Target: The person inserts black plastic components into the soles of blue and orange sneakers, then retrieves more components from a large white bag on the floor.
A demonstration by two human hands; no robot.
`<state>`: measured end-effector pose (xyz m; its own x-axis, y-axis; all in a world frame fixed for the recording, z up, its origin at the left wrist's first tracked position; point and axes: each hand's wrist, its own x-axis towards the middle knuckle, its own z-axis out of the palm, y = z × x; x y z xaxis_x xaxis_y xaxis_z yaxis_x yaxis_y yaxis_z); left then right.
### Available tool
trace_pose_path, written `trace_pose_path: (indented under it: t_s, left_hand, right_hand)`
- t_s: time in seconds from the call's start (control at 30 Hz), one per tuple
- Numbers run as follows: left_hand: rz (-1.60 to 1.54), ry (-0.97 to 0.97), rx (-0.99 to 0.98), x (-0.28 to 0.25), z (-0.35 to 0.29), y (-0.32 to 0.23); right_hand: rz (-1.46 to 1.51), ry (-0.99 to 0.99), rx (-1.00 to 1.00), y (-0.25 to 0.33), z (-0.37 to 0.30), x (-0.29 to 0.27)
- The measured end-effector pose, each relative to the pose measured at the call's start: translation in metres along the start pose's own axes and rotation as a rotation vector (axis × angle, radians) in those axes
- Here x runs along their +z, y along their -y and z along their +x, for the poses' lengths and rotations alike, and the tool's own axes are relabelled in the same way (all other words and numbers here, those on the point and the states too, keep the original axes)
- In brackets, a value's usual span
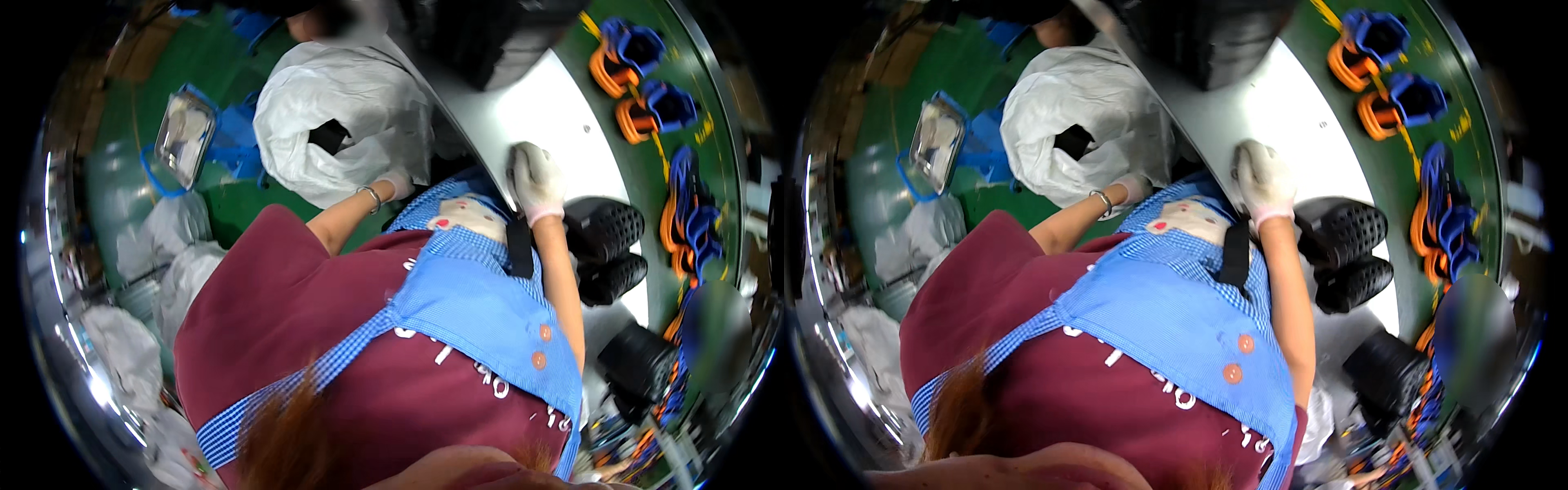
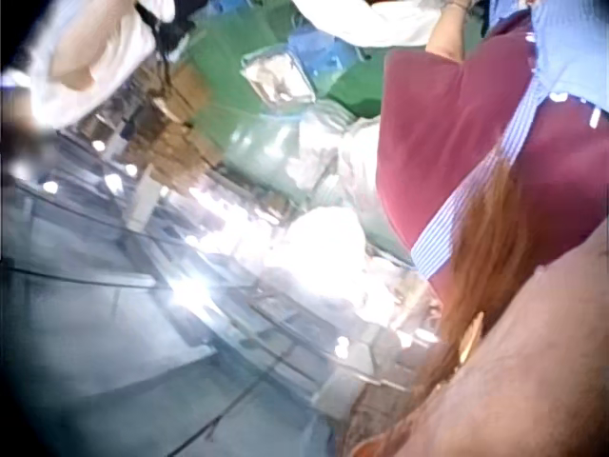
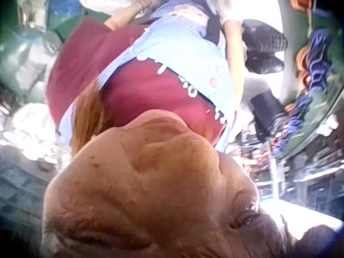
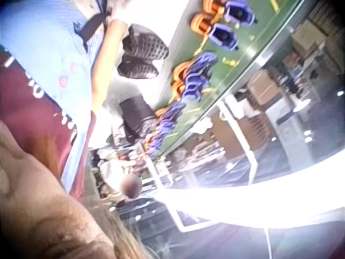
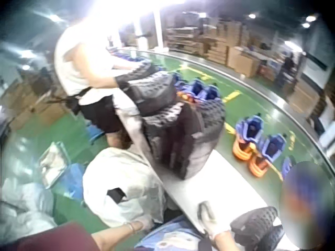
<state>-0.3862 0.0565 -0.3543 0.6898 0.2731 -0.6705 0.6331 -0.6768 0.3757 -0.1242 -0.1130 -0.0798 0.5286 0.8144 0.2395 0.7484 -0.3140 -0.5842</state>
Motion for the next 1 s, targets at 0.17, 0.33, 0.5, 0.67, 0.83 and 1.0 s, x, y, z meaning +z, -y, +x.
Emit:
trace_pose_path:
  t_s: [0.17, 0.33, 0.5, 0.67, 0.83, 1.0]
  left_hand:
    - [-0.037, -0.017, -0.082, -0.023, -0.013, -0.028]
    - [-0.039, -0.007, -0.095, -0.018, -0.013, -0.024]
    - [0.024, -0.012, 0.002, -0.071, -0.023, -0.041]
    - [-0.039, 0.031, -0.018, -0.061, -0.019, -0.016]
    - [0.094, -0.225, 0.083, -0.089, -0.027, -0.023]
    - [-0.104, -0.521, 0.144, -0.13, -0.051, -0.057]
  right_hand:
    - [-0.049, 0.014, 0.061, -0.004, -0.002, 0.001]
    - [-0.026, 0.018, -0.008, -0.002, -0.003, 0.005]
    - [-0.002, 0.087, 0.056, -0.023, -0.007, 0.017]
    - [-0.044, 0.263, 0.023, -0.001, 0.015, 0.014]
    - [-0.033, 0.14, 0.044, 0.004, 0.012, 0.013]
    - [0.01, 0.204, 0.068, 0.005, 0.009, 0.002]
